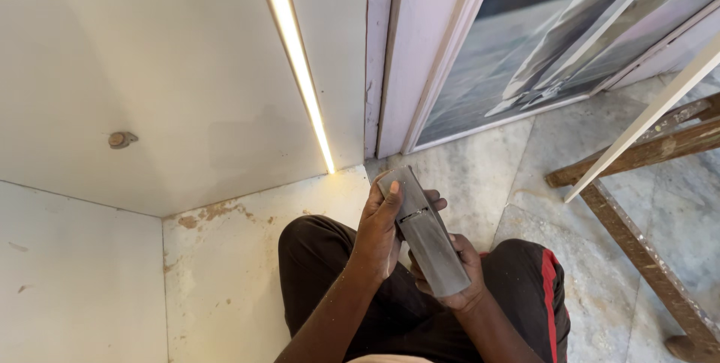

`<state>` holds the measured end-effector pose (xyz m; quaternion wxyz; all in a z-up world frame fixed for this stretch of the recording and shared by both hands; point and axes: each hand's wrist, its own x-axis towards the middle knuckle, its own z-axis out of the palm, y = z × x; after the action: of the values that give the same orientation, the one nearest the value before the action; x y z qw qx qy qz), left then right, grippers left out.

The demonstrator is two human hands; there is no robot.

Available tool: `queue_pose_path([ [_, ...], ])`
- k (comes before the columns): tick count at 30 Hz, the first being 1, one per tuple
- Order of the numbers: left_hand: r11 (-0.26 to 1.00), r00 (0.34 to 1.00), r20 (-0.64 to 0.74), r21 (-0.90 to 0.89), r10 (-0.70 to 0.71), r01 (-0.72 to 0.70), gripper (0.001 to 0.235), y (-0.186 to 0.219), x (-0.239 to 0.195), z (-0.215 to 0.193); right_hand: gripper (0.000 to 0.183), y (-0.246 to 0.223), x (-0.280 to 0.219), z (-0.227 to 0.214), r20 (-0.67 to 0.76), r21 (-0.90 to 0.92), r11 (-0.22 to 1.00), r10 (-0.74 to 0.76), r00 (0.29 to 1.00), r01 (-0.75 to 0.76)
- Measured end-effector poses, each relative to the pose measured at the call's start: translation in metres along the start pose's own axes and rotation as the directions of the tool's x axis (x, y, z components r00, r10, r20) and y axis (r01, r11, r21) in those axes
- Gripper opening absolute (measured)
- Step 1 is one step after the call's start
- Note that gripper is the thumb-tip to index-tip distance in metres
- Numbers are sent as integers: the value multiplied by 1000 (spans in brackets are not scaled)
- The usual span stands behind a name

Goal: The person uses a hand sander to smooth the edges of a wooden frame. They work along the vertical edge and then move to a horizontal section, applying consistent pressure.

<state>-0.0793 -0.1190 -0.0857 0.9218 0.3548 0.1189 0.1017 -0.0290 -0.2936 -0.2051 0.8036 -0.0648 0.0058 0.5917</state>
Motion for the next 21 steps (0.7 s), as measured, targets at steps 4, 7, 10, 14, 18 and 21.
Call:
queue_pose_path([
  [4, 997, 998, -61, 78, -5, 10, 53, -4, 1, 11, 56, 1, -6, 24, -29, -126, 989, -76, 997, 71],
  [7, 990, 1000, -20, 139, -9, 12, 59, -10, 2, 11, 65, 2, -11, 35, -74, -174, 982, -93, 993, 79],
  [10, 982, 998, -5, 178, -64, 64, 65, -18, 5, 7, 73, 0, -18, 28, -371, -184, 980, -139, 918, 75],
  [14, 962, 989, -30, 228, -144, 147, 69, -31, 8, 1, 73, -4, -29, 4, -345, -140, 987, -128, 930, 84],
  [18, 926, 991, 19, 359, -130, 115, 80, -50, 10, -3, 72, -5, -35, -22, -45, 0, 996, -86, 995, 86],
  [21, 916, 993, -39, 382, -113, 120, 76, -71, 11, -5, 72, -8, -40, -32, -82, -41, 997, -69, 994, 66],
])
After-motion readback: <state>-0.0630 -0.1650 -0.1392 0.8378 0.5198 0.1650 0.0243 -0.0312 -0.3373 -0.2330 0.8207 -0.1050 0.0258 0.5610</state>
